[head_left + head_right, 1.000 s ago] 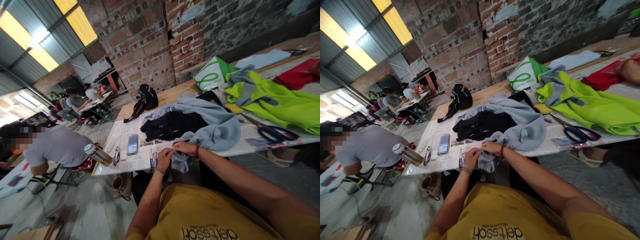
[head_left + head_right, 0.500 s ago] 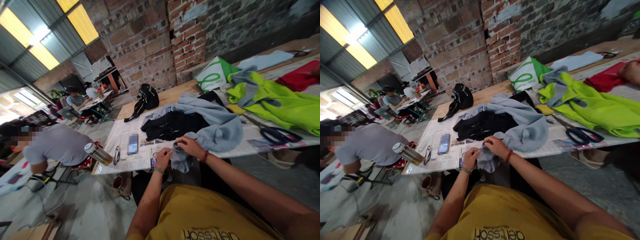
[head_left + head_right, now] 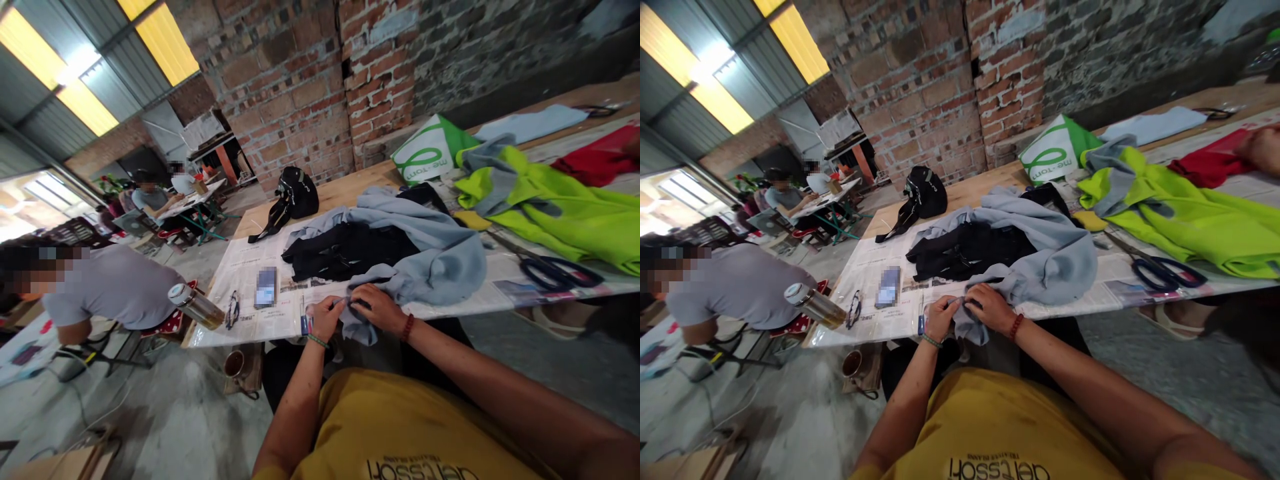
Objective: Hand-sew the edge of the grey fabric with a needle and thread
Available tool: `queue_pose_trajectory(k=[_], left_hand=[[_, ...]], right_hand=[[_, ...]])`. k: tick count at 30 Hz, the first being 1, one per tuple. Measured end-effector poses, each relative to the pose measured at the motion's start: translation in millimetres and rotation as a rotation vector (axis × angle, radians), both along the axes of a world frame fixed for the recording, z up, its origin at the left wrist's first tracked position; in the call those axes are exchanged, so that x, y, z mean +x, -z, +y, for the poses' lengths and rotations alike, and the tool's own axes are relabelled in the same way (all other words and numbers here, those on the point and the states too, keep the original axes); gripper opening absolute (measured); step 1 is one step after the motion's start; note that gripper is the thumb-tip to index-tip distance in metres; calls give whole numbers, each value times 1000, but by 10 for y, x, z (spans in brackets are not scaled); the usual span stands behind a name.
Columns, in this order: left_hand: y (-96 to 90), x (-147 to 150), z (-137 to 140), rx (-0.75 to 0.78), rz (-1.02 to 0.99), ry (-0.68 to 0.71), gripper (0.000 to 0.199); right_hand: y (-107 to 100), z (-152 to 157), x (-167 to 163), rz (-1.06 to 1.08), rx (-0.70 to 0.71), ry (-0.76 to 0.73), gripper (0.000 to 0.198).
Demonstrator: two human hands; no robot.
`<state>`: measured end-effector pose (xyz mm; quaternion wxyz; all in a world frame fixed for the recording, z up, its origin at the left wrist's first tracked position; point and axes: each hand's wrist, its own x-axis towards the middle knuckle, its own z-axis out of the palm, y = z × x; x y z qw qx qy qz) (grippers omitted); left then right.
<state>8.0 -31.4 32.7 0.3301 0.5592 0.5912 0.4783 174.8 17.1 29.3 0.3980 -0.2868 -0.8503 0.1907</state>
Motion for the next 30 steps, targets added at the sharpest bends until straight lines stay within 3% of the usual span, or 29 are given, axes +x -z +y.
queue_pose_trajectory(k=[5, 12, 30], left_hand=[[-5, -4, -6, -4, 12, -7, 27], [61, -11, 19, 33, -2, 23, 24], [47, -54, 19, 29, -77, 7, 26]], right_hand=[[3, 7, -26, -36, 12, 104, 18], [18, -1, -41, -214, 52, 54, 23], [16, -53, -174, -46, -62, 80, 15]])
